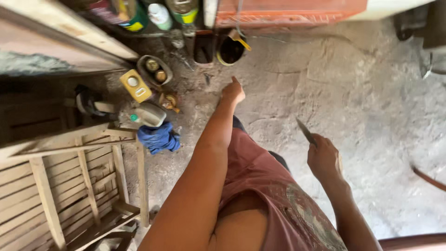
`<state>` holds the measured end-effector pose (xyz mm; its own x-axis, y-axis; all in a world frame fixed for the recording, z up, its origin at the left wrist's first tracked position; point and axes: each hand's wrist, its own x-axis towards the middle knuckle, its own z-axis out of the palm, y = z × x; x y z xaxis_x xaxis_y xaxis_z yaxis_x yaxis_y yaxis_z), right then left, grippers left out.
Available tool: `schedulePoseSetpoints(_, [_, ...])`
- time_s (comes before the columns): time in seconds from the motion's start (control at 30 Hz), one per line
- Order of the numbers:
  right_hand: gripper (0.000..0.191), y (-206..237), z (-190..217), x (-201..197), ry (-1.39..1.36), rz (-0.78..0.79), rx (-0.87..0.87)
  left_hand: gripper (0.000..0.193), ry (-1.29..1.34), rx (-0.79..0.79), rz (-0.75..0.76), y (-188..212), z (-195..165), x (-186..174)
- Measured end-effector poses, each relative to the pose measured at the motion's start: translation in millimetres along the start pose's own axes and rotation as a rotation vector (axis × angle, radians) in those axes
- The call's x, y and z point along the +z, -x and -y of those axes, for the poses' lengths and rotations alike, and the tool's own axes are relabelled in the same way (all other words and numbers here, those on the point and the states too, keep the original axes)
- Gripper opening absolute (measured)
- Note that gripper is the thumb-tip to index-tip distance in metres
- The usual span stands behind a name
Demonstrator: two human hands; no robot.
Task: The person walks through a workshop, picks up a small knife, and uses it to scrape and press wood filler into holes and damaged spots on a carved wooden door panel, dipping the knife into a can of filler and smoothing the filled areas by hand and with the blade.
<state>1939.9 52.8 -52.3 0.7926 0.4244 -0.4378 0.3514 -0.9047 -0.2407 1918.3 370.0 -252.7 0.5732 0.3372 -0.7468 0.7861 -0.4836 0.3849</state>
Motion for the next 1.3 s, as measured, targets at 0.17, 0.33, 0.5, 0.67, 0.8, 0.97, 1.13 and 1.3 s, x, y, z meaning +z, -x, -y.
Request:
schedulePoseSetpoints(0.17, [0.034, -25.7, -59.5, -27.5, -0.037, -0.057, 0.019, 0.094, -0.073, -0.102, 0.013, -36.2, -50.5, -3.0])
schedulePoseSetpoints(0.33, [0.024, -43.9, -176.9, -41.3, -0.034, -0.091, 0.063, 0.097, -0.066, -0.235, -0.012, -57.9, -85.4, 14.7])
schedulePoseSetpoints(0.5, [0.027, -51.6, -300.8, -47.5, -0.117, -0.134, 0.061, 0.096, -0.119, -0.252, -0.036, -51.2, -132.3, 46.7])
schedulePoseSetpoints(0.67, [0.031, -46.7, -361.0, -81.6, -0.162, -0.019, 0.138, 0.095, -0.022, -0.365, -0.049, -15.7, -168.3, 85.2])
schedulePoseSetpoints(0.8, [0.033, -56.7, -363.4, -110.8, -0.163, -0.055, 0.096, 0.092, 0.015, -0.417, -0.103, -7.6, -178.0, 81.4])
schedulePoseSetpoints(0.97, [0.034, -61.6, -352.7, -131.2, -0.226, -0.063, 0.190, 0.100, -0.012, -0.434, -0.049, -30.9, -178.2, 71.4])
schedulePoseSetpoints(1.13, [0.032, -60.4, -351.8, -139.9, -0.176, -0.054, 0.202, 0.099, 0.026, -0.464, -0.064, -58.0, -182.0, 66.0])
schedulePoseSetpoints(1.3, [0.032, -65.0, -351.8, -141.6, -0.194, -0.033, 0.259, 0.101, 0.015, -0.502, -0.058, -76.4, -190.9, 59.5])
